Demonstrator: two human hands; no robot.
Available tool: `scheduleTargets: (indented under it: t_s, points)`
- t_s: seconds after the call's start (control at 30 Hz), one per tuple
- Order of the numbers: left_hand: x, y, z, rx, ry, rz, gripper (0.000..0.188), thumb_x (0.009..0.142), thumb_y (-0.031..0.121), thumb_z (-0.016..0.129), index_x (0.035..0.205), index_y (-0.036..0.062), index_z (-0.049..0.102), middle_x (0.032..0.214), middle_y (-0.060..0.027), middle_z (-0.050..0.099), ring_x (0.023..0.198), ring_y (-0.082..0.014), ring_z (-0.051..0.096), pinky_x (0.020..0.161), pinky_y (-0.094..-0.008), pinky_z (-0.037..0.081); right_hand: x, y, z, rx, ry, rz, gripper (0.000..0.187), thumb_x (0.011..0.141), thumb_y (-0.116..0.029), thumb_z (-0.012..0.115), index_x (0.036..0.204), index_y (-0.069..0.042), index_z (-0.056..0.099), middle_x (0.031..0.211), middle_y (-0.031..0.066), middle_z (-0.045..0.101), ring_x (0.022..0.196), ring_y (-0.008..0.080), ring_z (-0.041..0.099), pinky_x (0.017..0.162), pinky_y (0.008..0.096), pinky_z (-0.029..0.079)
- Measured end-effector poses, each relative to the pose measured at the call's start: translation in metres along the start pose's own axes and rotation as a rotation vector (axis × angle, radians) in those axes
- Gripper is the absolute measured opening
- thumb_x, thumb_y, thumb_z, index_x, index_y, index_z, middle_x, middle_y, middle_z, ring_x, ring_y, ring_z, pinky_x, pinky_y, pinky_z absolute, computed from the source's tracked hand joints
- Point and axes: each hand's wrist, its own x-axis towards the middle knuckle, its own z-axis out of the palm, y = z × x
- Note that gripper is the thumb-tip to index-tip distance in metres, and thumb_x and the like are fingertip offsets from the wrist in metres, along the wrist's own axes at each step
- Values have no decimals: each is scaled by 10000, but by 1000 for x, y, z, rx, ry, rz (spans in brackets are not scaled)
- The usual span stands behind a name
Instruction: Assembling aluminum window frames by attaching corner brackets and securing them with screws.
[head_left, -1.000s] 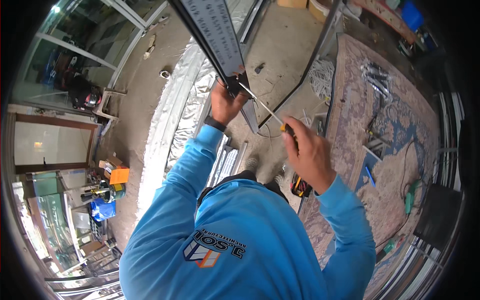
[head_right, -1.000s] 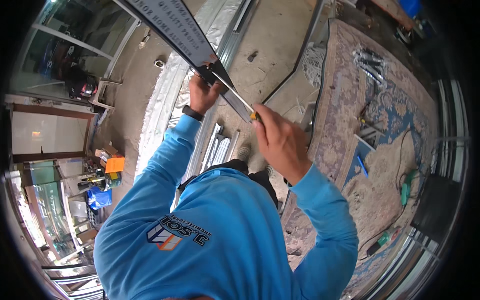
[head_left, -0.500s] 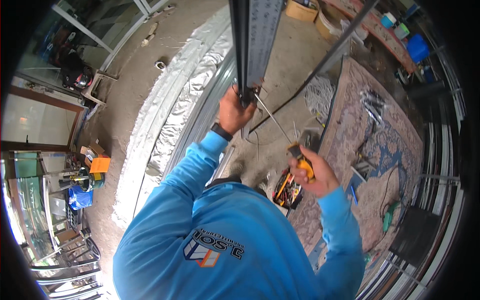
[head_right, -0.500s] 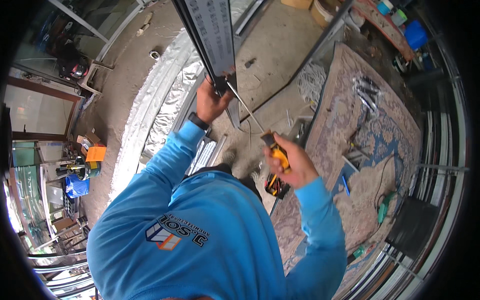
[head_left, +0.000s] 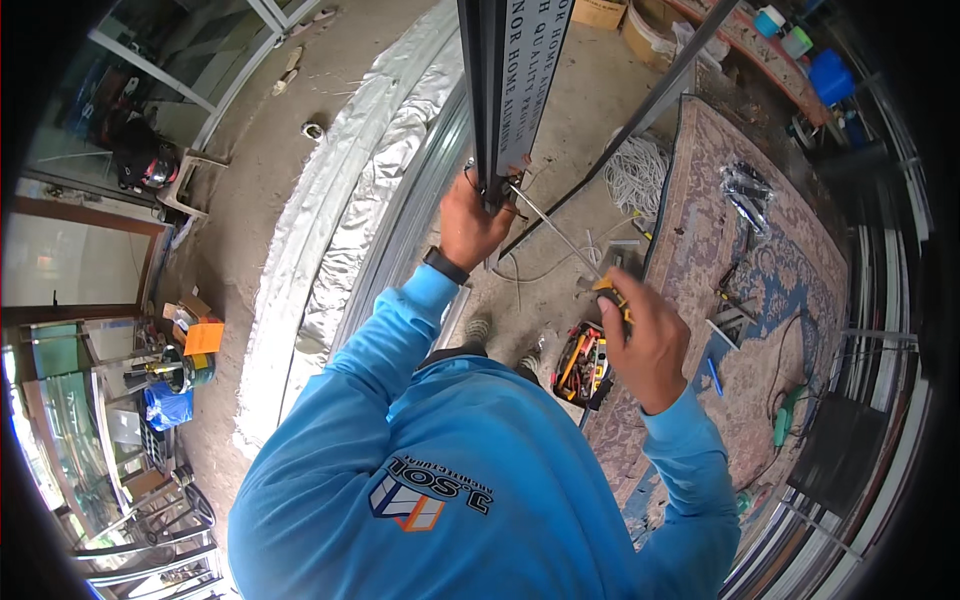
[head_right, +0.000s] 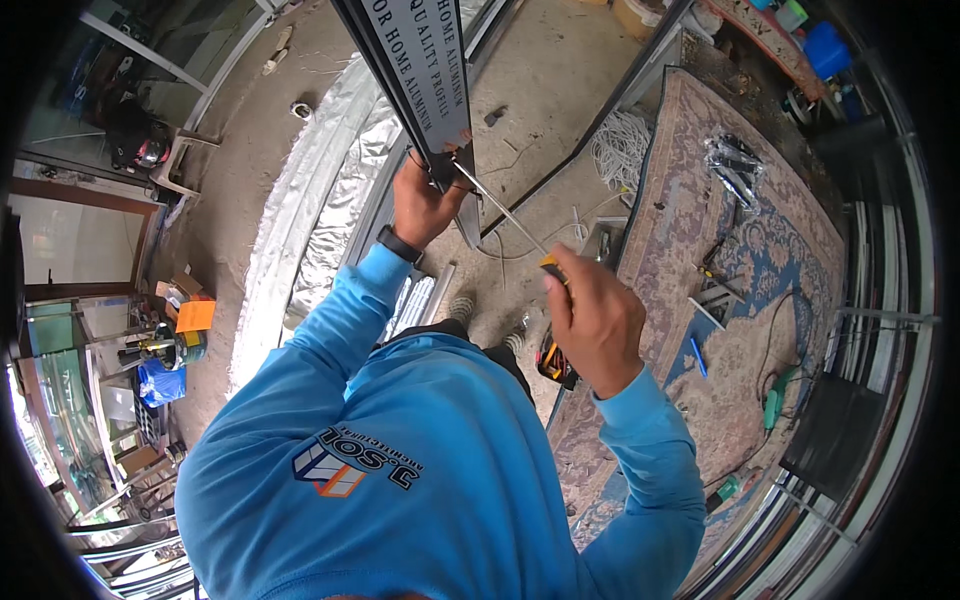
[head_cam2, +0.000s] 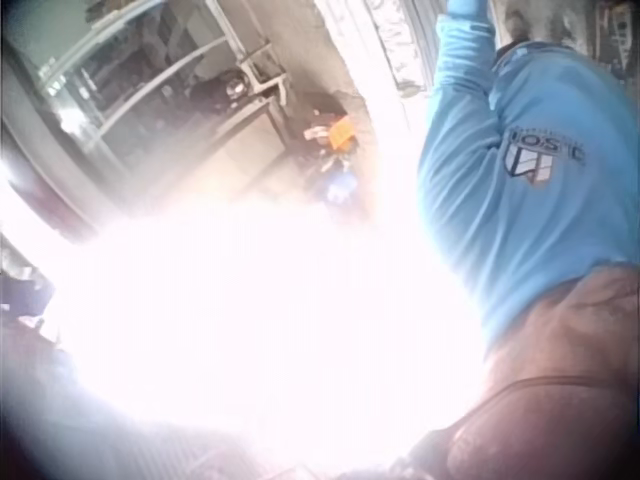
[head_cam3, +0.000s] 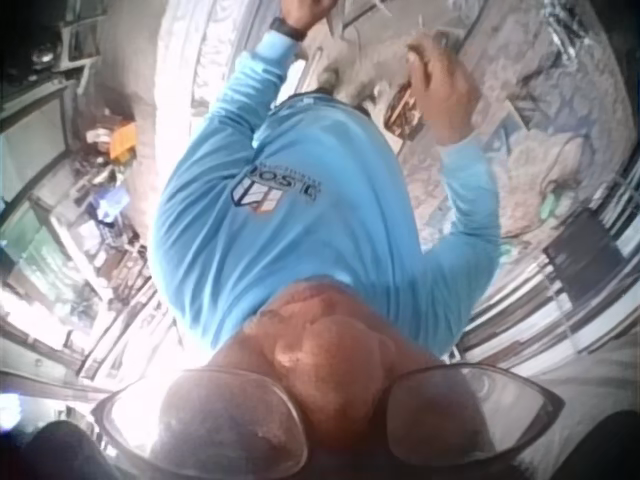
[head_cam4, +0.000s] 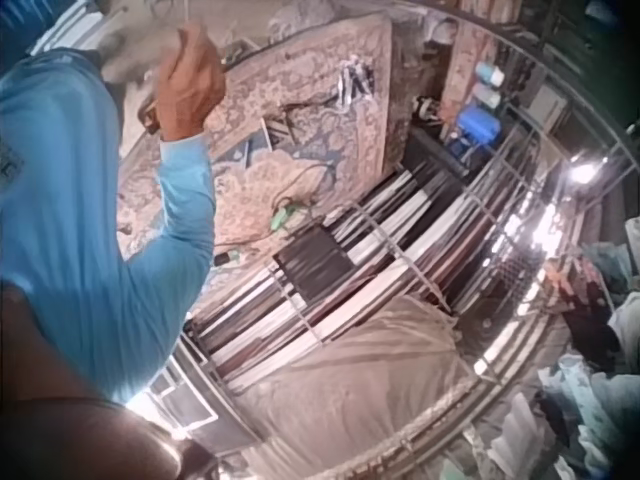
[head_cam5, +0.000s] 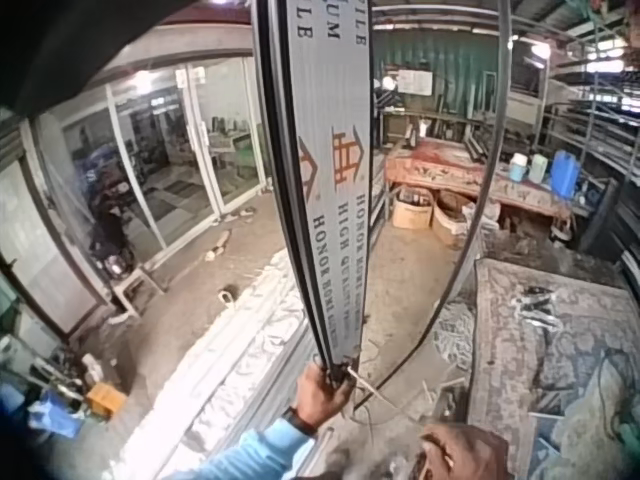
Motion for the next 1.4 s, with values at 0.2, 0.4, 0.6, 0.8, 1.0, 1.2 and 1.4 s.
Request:
scheduleTargets:
  t_s: [0.2, 0.4, 0.6, 0.8, 1.0, 1.2, 1.4]
  points:
    - [3, 3, -2, 71, 2, -2, 347, 736, 88, 717, 1061, 69, 597, 943, -170, 652, 864, -355, 663, 757, -405, 525, 3, 2, -6, 1458, -358, 1206, 332, 950, -202, 651, 1219, -42, 540, 791, 44, 604, 544, 85, 499, 439, 236, 360]
    - [4, 4, -4, 38, 16, -41, 340, 748, 88, 719, 1062, 62, 592, 900, -151, 655, 834, -330, 672, 743, -389, 527, -1, -3, 9, -151, -47, -72, 213, 914, -88, 665, 1105, -59, 575, 844, 63, 635, 582, 127, 554, 464, 275, 425]
    - [8, 1, -4, -10, 5, -30, 329, 754, 65, 721, 1055, 64, 588, 876, -146, 653, 798, -312, 671, 715, -382, 526, -1, -5, 8, 386, -143, 209, 271, 929, -192, 663, 1135, -52, 556, 952, 111, 656, 699, 208, 639, 599, 341, 528]
    - [4, 1, -3, 0, 8, -14, 334, 758, 64, 723, 1066, 62, 592, 880, -143, 659, 798, -315, 668, 714, -375, 525, 8, -6, -1, 472, -416, 496, 289, 982, -227, 584, 1205, -53, 526, 831, 105, 632, 610, 173, 593, 538, 315, 472]
    - [5, 0, -2, -69, -7, 50, 328, 759, 53, 721, 1061, 57, 594, 890, -138, 659, 798, -307, 669, 712, -371, 524, 14, -17, -2, 544, -331, 513, 316, 1000, -236, 548, 1240, -35, 515, 838, 140, 645, 618, 227, 617, 532, 341, 485]
    - [-1, -17, 0, -49, 35, 28, 372, 755, 53, 728, 1089, 39, 565, 895, -141, 653, 798, -309, 670, 706, -373, 524, 13, -23, -1, 610, -452, 648, 370, 1009, -236, 545, 1303, -16, 497, 743, 28, 558, 581, 131, 512, 543, 284, 421]
    - [3, -29, -15, -4, -95, -47, 365, 733, 130, 701, 1058, 32, 569, 931, -196, 577, 853, -391, 578, 737, -457, 479, -86, 60, -2, 209, -243, 387, 394, 1020, -178, 495, 1356, 25, 475, 1209, 184, 620, 1079, 264, 620, 928, 342, 487]
